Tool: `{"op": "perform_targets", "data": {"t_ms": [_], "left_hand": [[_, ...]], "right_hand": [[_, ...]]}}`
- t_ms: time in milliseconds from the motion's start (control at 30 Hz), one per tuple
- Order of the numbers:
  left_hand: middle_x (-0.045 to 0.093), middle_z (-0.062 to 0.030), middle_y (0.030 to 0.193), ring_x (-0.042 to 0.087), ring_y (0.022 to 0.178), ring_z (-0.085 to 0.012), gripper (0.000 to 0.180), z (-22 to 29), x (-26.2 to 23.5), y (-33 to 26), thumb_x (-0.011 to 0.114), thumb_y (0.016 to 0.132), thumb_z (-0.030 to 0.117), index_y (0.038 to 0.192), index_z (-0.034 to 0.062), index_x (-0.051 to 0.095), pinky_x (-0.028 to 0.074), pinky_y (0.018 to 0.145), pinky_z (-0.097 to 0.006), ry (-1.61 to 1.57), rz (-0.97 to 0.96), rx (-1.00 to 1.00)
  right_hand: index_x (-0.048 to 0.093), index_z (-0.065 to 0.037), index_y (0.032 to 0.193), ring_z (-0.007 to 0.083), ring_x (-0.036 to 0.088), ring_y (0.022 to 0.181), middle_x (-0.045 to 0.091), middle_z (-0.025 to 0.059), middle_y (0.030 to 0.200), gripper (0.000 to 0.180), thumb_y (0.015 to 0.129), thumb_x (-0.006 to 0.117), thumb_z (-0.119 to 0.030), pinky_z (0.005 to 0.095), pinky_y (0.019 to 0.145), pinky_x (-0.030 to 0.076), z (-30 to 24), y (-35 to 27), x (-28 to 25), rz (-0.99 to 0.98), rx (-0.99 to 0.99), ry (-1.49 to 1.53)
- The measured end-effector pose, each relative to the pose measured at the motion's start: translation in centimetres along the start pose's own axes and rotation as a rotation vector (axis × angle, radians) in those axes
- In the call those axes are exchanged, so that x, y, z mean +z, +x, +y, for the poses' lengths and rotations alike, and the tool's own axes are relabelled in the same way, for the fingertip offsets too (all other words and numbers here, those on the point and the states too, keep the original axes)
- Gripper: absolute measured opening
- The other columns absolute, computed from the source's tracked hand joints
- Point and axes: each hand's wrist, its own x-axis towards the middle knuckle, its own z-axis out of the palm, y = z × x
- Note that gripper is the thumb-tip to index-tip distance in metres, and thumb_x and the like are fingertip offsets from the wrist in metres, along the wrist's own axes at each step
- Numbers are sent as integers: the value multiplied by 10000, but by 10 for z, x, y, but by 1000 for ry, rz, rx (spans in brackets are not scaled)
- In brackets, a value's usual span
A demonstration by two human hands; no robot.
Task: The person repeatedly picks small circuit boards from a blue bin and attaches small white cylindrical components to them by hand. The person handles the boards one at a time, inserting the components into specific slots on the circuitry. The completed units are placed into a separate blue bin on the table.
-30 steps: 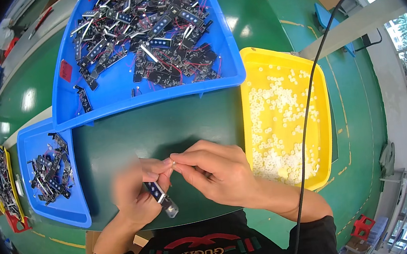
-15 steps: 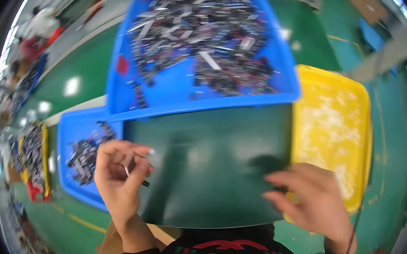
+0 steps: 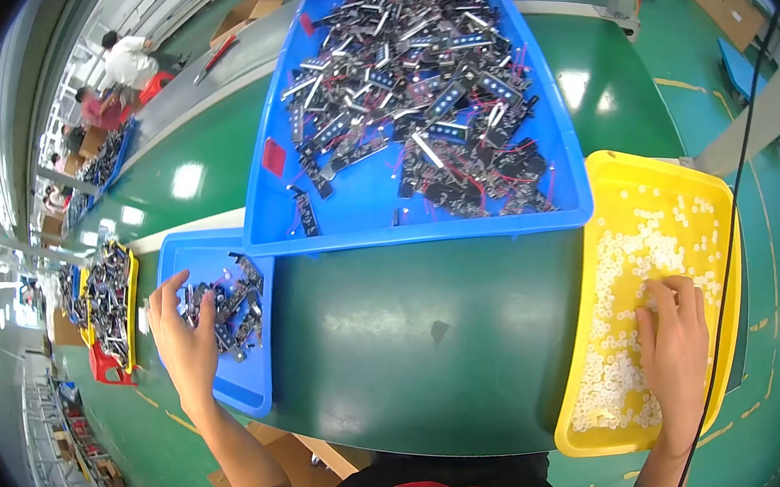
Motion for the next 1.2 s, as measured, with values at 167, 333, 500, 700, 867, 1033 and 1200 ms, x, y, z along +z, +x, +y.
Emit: {"op": "perform_targets", "data": {"t_ms": [167, 333, 500, 700, 867, 1033, 1200], "left_hand": [[639, -119, 955, 561, 916, -310, 244, 57, 9, 44, 694, 784, 115, 1012, 34, 660, 447, 844, -393, -192, -132, 178], [656, -113, 919, 590, 894, -302, 223, 69, 58, 92, 716, 752, 147, 961, 70, 706, 483, 804, -403, -17, -259, 385], [662, -102, 863, 596, 882, -301, 200, 77, 83, 107, 702, 765, 153, 954, 86, 715, 480, 808, -422, 76, -354, 542], [697, -114, 868, 665, 774, -263, 154, 74, 68, 97, 680, 812, 113, 950, 50, 707, 517, 702, -354, -300, -225, 349], [690, -123, 876, 675, 816, -168, 174, 81, 26, 67, 647, 868, 46, 1010, -53, 660, 528, 677, -276, -1201, -151, -113], [663, -100, 964, 667, 903, -247, 181, 89, 30, 32, 593, 905, 79, 1077, 24, 615, 538, 734, -334, -1912, -325, -267], [651, -86, 1062, 564, 1132, -316, 160, 100, 48, 12, 541, 945, 182, 1084, 122, 594, 512, 828, -428, -2343, -538, -306]], "right_hand": [[562, 5, 921, 329, 542, 810, 529, 139, 875, 140, 794, 618, 24, 406, 685, 444, 4, -1, 1, 42, -45, 142], [556, 0, 891, 342, 543, 765, 526, 143, 835, 140, 771, 621, 29, 418, 637, 444, 5, -4, 3, 13, 21, 296], [550, -12, 864, 345, 550, 763, 522, 145, 821, 157, 739, 633, 34, 427, 626, 445, 5, -4, 5, 70, -33, 268], [539, -20, 823, 340, 552, 745, 524, 139, 812, 179, 696, 653, 36, 422, 611, 447, 4, -4, 6, 88, -26, 260], [532, -23, 783, 326, 560, 713, 564, 125, 800, 194, 660, 649, 73, 400, 599, 458, 5, -4, 7, 165, -44, 282], [558, -8, 822, 282, 575, 679, 609, 120, 845, 222, 662, 648, 115, 352, 578, 469, 6, -1, 5, 235, -91, 294], [627, 1, 953, 242, 572, 609, 600, 111, 797, 255, 716, 696, 67, 310, 536, 462, -6, 2, 0, 183, 43, 243]]}}
